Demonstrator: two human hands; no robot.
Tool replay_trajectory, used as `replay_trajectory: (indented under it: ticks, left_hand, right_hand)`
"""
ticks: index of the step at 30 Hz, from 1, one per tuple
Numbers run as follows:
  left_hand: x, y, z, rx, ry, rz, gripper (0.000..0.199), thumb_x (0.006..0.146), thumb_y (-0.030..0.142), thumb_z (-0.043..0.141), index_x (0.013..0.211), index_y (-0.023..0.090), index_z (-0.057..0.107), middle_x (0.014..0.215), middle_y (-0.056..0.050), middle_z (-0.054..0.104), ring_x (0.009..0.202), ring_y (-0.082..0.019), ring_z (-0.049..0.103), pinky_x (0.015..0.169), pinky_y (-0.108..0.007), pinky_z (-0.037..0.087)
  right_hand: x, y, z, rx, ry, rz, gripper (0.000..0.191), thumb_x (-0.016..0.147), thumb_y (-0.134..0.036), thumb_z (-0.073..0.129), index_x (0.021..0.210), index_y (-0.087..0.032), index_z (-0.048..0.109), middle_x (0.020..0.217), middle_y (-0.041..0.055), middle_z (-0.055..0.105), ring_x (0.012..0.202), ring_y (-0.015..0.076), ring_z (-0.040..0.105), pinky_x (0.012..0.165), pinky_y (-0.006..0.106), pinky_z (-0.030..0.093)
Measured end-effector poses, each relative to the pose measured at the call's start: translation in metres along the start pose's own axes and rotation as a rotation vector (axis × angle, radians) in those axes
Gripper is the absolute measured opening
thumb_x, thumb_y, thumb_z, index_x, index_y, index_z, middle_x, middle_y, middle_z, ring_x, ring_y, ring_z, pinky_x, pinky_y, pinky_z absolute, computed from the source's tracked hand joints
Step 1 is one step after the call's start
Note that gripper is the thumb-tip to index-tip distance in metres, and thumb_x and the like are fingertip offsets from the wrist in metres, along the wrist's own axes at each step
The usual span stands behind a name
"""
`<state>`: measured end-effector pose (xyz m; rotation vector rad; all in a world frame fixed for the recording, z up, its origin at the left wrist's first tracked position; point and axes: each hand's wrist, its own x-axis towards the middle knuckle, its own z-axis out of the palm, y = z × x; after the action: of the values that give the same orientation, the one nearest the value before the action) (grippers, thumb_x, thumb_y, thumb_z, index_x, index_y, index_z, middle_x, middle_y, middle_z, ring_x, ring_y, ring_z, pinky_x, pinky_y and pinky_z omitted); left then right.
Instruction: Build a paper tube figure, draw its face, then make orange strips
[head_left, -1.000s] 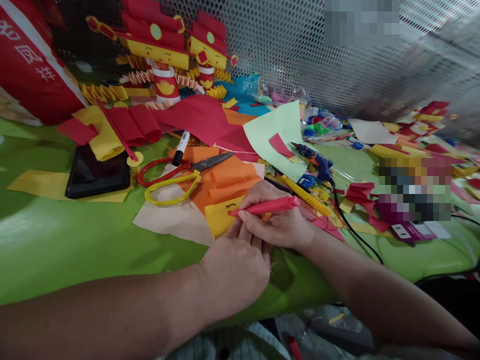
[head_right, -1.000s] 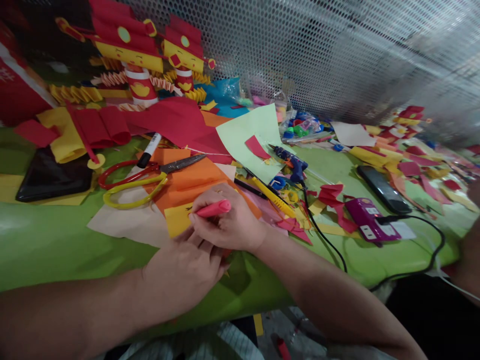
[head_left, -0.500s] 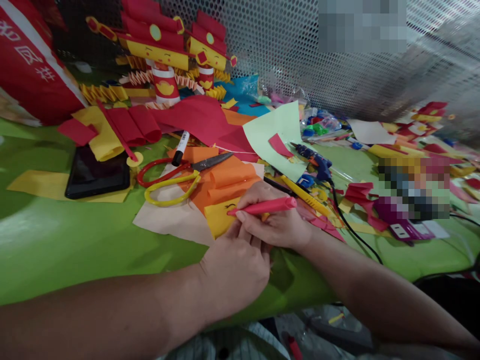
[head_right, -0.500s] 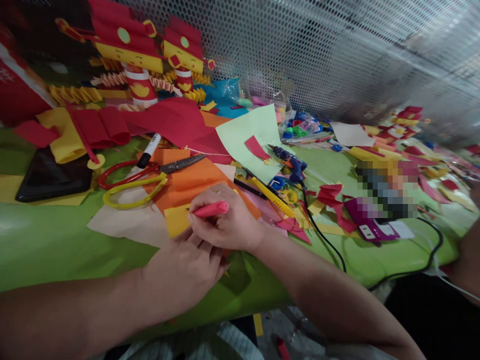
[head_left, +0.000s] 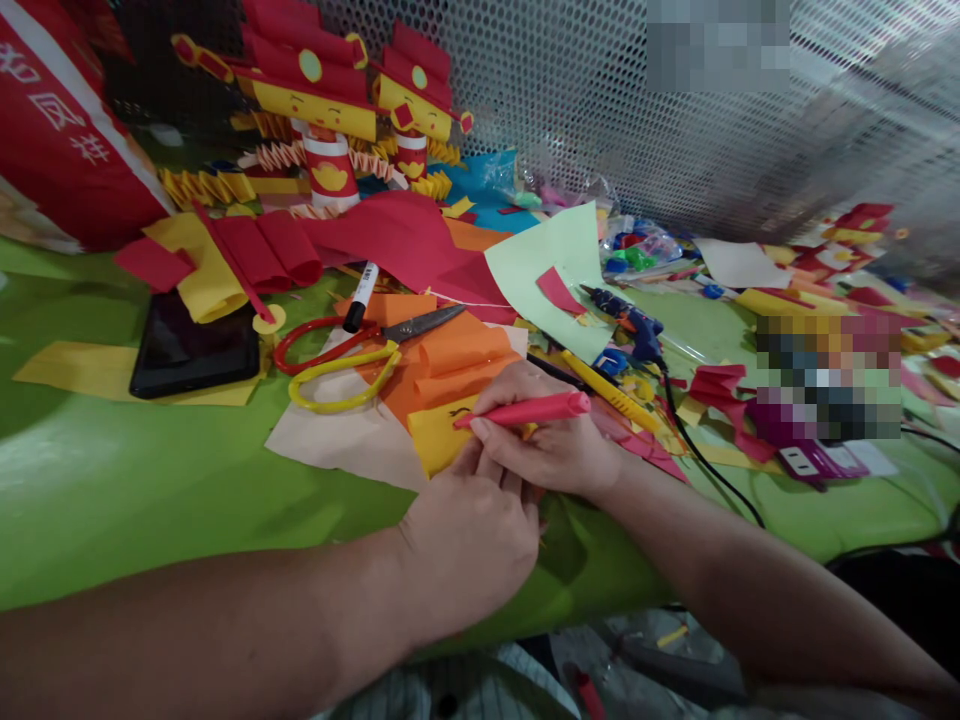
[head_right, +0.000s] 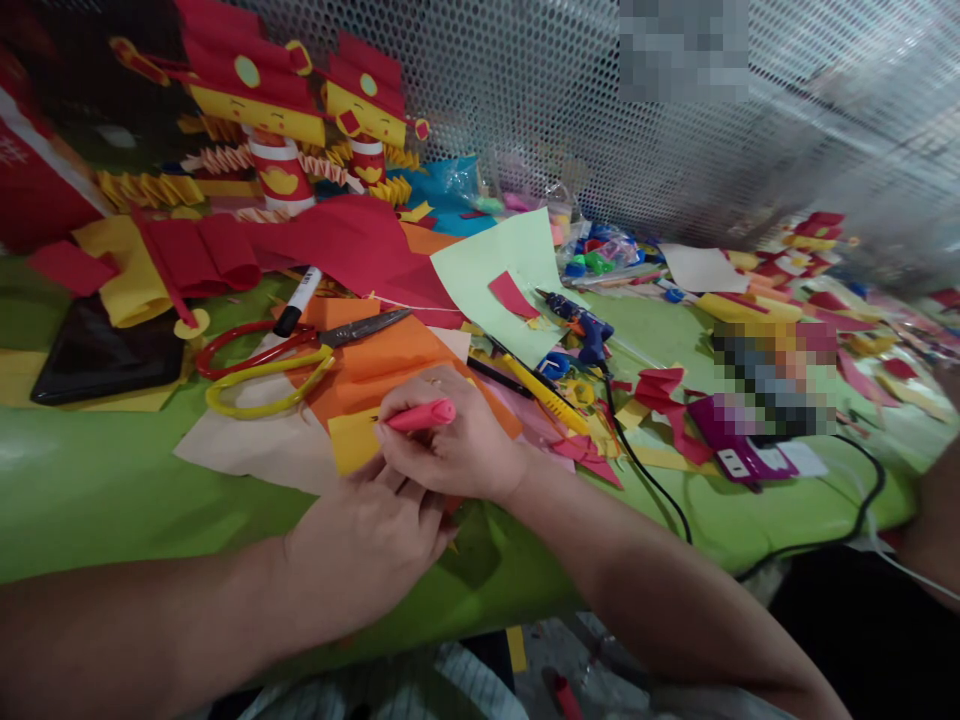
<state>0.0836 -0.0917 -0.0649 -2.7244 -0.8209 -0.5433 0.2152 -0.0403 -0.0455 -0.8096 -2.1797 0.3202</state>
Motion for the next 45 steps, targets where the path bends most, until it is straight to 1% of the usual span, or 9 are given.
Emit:
replay_trajectory:
  ticks: [6,10,12,14,17,21,25,34,45]
  left_hand:
    - [-0.001,0.000,-0.001,0.007,0.004,-0.007,0.026,0.083,0.025,0.056,0.094,0.009,0.071,0.077,-0.013,0.071,0.070,-0.025,0.064,0.064,-0.037,0.049]
    - [-0.001,0.000,0.000,0.016,0.022,-0.014,0.029,0.084,0.026,0.054,0.099,0.007,0.070,0.086,-0.015,0.072,0.077,-0.026,0.066,0.070,-0.038,0.049]
    - [-0.002,0.001,0.002,0.017,0.028,-0.022,0.033,0.086,0.027,0.050,0.103,0.005,0.068,0.097,-0.018,0.071,0.088,-0.027,0.066,0.079,-0.039,0.049]
    - [-0.002,0.001,0.005,0.022,0.041,-0.030,0.036,0.087,0.028,0.048,0.105,0.002,0.066,0.106,-0.021,0.069,0.098,-0.029,0.065,0.085,-0.039,0.048]
    - [-0.002,0.001,0.007,0.033,0.060,-0.027,0.037,0.086,0.028,0.050,0.104,-0.001,0.065,0.110,-0.022,0.067,0.106,-0.031,0.062,0.088,-0.040,0.047]
    - [-0.002,0.000,0.005,0.032,0.017,-0.013,0.038,0.087,0.029,0.049,0.105,-0.001,0.064,0.113,-0.023,0.065,0.110,-0.032,0.059,0.089,-0.041,0.046]
    - [-0.002,-0.001,0.003,0.035,-0.002,-0.007,0.039,0.089,0.029,0.045,0.105,-0.001,0.064,0.114,-0.023,0.064,0.111,-0.031,0.059,0.090,-0.040,0.045]
    - [0.000,-0.002,0.004,0.054,0.027,-0.009,0.039,0.090,0.029,0.044,0.106,0.000,0.064,0.112,-0.022,0.066,0.109,-0.031,0.060,0.090,-0.039,0.045]
    - [-0.001,-0.002,0.003,0.050,0.007,-0.009,0.040,0.090,0.029,0.043,0.106,0.000,0.065,0.112,-0.022,0.066,0.110,-0.031,0.059,0.090,-0.040,0.044]
  right_hand:
    - [-0.001,0.001,0.001,0.028,-0.014,0.002,0.005,0.079,-0.018,0.057,0.076,-0.021,0.054,0.066,0.0005,0.063,0.064,0.0140,0.056,0.063,0.031,0.048]
    - [0.000,0.000,-0.003,0.055,-0.021,0.002,0.006,0.078,-0.017,0.058,0.076,-0.022,0.054,0.066,0.0002,0.062,0.062,0.0138,0.056,0.061,0.031,0.048]
    - [0.000,-0.001,-0.008,0.085,0.021,0.016,0.006,0.078,-0.017,0.058,0.076,-0.022,0.054,0.066,0.0004,0.061,0.062,0.0137,0.057,0.059,0.030,0.048]
    - [0.000,0.000,-0.017,0.108,0.113,0.049,0.005,0.079,-0.018,0.057,0.077,-0.022,0.054,0.067,0.0011,0.061,0.062,0.0142,0.058,0.056,0.030,0.048]
    - [-0.001,0.004,-0.032,0.089,0.247,0.107,0.005,0.081,-0.023,0.057,0.076,-0.024,0.056,0.067,0.0014,0.060,0.059,0.0148,0.057,0.051,0.031,0.046]
    - [-0.009,0.014,-0.043,0.024,0.277,0.142,0.008,0.080,-0.026,0.060,0.074,-0.025,0.057,0.064,0.0006,0.060,0.055,0.0143,0.054,0.046,0.029,0.042]
    - [-0.021,0.022,-0.040,0.029,0.300,0.186,0.007,0.081,-0.026,0.058,0.075,-0.024,0.056,0.063,-0.0004,0.059,0.053,0.0136,0.053,0.046,0.028,0.042]
    - [-0.024,0.025,-0.032,0.006,0.219,0.123,0.003,0.076,-0.020,0.059,0.076,-0.021,0.056,0.067,0.0002,0.060,0.061,0.0136,0.058,0.056,0.028,0.047]
    - [-0.022,0.025,-0.033,-0.044,0.144,0.121,0.004,0.077,-0.020,0.058,0.073,-0.021,0.055,0.066,0.0002,0.061,0.060,0.0136,0.058,0.055,0.029,0.046]
